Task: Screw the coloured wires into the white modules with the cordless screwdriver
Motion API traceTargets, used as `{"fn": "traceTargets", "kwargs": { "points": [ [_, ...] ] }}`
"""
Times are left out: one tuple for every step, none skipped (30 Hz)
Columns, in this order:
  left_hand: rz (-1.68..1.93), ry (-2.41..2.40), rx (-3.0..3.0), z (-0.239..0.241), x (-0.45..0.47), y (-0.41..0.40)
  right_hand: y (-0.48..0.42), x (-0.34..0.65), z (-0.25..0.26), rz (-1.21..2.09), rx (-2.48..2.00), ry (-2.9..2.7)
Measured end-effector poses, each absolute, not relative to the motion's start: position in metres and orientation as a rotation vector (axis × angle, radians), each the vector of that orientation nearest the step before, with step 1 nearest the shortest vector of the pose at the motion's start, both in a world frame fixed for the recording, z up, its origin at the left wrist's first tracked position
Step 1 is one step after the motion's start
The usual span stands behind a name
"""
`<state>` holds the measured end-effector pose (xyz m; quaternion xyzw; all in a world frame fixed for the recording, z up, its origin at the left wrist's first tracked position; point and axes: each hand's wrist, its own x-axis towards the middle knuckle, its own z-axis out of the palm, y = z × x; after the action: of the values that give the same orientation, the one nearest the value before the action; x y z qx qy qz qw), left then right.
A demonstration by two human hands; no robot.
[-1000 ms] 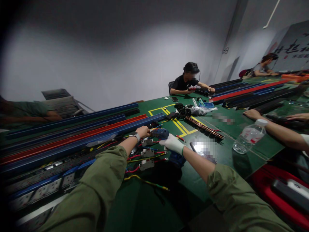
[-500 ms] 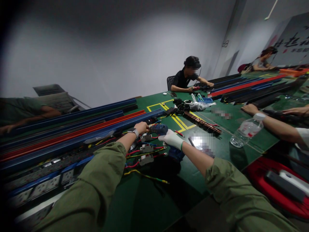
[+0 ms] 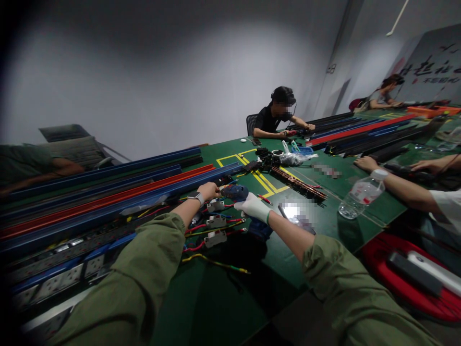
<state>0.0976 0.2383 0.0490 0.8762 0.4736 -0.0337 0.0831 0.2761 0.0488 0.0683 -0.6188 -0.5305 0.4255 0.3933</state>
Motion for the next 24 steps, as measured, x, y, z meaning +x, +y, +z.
{"fn": "traceTargets", "kwargs": {
  "points": [
    [-0.102, 1.414, 2.617, 0.0493, 0.0974, 0.2378, 0.0489, 0.2763, 0.0679, 1.075, -1.564, -1.348],
    [-0.105, 1.412, 2.619, 0.0496, 0.0972, 0.2374, 0.049, 0.2765, 0.0675, 1.076, -1.56, -1.35],
    [-0.108, 1.41, 2.621, 0.0497, 0.0971, 0.2371, 0.049, 0.2767, 0.0671, 1.081, -1.557, -1.351],
    [-0.109, 1.409, 2.622, 0.0498, 0.097, 0.237, 0.0488, 0.2769, 0.0668, 1.09, -1.555, -1.353],
    [-0.11, 1.41, 2.623, 0.0497, 0.097, 0.237, 0.0484, 0.2769, 0.0668, 1.1, -1.551, -1.357],
    [-0.11, 1.413, 2.625, 0.0495, 0.0971, 0.2372, 0.0479, 0.2768, 0.067, 1.108, -1.546, -1.361],
    [-0.108, 1.418, 2.626, 0.0493, 0.0972, 0.2375, 0.0473, 0.2764, 0.0674, 1.11, -1.537, -1.363],
    [-0.105, 1.424, 2.627, 0.0489, 0.0974, 0.2378, 0.0466, 0.2758, 0.068, 1.105, -1.524, -1.363],
    [-0.102, 1.43, 2.628, 0.0486, 0.0975, 0.238, 0.0459, 0.2751, 0.0689, 1.097, -1.514, -1.362],
    [-0.101, 1.434, 2.628, 0.0483, 0.0976, 0.2382, 0.0452, 0.2743, 0.0698, 1.09, -1.509, -1.356],
    [-0.101, 1.433, 2.628, 0.048, 0.0976, 0.2384, 0.0447, 0.2734, 0.0708, 1.086, -1.511, -1.349],
    [-0.103, 1.43, 2.628, 0.0478, 0.0976, 0.2385, 0.0443, 0.2728, 0.0717, 1.086, -1.512, -1.343],
    [-0.107, 1.425, 2.628, 0.0476, 0.0976, 0.2387, 0.044, 0.2723, 0.0726, 1.089, -1.515, -1.338],
    [-0.111, 1.418, 2.629, 0.0474, 0.0974, 0.2389, 0.0439, 0.272, 0.0733, 1.095, -1.518, -1.336],
    [-0.115, 1.412, 2.631, 0.0472, 0.0973, 0.2392, 0.0439, 0.272, 0.0738, 1.101, -1.52, -1.338],
    [-0.117, 1.408, 2.632, 0.0469, 0.0971, 0.2396, 0.0439, 0.2721, 0.0742, 1.105, -1.522, -1.339],
    [-0.117, 1.405, 2.634, 0.0464, 0.097, 0.2402, 0.0441, 0.2724, 0.0743, 1.108, -1.526, -1.34],
    [-0.114, 1.402, 2.638, 0.0458, 0.0968, 0.2408, 0.0443, 0.2727, 0.0743, 1.106, -1.531, -1.336],
    [-0.11, 1.399, 2.642, 0.0451, 0.0967, 0.2414, 0.0445, 0.2729, 0.0741, 1.102, -1.535, -1.332],
    [-0.105, 1.397, 2.647, 0.0444, 0.0967, 0.2421, 0.0448, 0.2731, 0.0737, 1.098, -1.533, -1.331],
    [-0.102, 1.395, 2.652, 0.0438, 0.0967, 0.2427, 0.045, 0.2732, 0.0732, 1.094, -1.525, -1.333],
    [-0.099, 1.394, 2.656, 0.0432, 0.0967, 0.2432, 0.0453, 0.2732, 0.0725, 1.091, -1.514, -1.339],
    [-0.097, 1.394, 2.66, 0.0427, 0.0968, 0.2436, 0.0457, 0.2733, 0.0717, 1.089, -1.503, -1.344],
    [-0.098, 1.397, 2.661, 0.0424, 0.0969, 0.244, 0.0462, 0.2734, 0.0707, 1.087, -1.495, -1.347]
  ]
}}
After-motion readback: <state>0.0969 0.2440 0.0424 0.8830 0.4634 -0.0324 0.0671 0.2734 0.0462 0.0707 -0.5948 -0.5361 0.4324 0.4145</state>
